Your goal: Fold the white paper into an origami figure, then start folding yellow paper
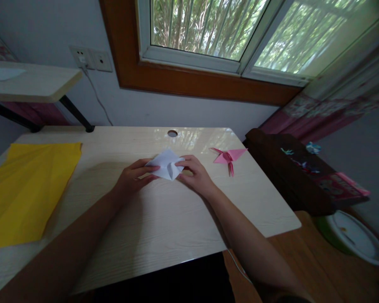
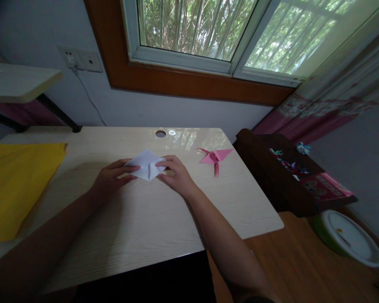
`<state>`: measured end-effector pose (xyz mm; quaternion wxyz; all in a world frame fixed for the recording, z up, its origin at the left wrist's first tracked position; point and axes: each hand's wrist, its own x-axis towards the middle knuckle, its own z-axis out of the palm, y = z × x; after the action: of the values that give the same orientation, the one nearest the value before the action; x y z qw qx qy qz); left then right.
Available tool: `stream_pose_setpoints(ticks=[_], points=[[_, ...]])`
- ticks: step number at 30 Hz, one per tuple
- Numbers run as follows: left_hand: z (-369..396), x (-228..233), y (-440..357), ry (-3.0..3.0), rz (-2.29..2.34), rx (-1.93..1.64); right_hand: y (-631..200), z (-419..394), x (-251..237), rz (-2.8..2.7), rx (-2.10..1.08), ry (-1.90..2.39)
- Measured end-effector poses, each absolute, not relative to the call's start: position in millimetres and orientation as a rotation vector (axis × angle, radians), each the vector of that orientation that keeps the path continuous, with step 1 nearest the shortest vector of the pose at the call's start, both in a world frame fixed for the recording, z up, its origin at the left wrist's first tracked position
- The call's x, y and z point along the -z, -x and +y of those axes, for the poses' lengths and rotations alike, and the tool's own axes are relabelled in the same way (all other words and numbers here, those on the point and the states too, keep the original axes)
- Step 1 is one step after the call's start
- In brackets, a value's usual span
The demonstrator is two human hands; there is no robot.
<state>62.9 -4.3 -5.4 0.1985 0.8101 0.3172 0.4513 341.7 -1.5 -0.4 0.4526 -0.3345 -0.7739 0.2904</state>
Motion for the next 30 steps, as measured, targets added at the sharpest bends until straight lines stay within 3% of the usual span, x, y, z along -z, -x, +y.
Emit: stream_pose_setpoints(ticks=[15, 30], points=[[-7.7, 0.6, -66.3, -2.351, 0.845, -1.293, -335.1, -15.1, -14.4, -2.099, -0.066, 0.882], [-5.3, 4.3, -62.5, -2.549, 0.804, -1.243, -337.5, -17.1, -14.2, -2.360, 0.145, 0.802]])
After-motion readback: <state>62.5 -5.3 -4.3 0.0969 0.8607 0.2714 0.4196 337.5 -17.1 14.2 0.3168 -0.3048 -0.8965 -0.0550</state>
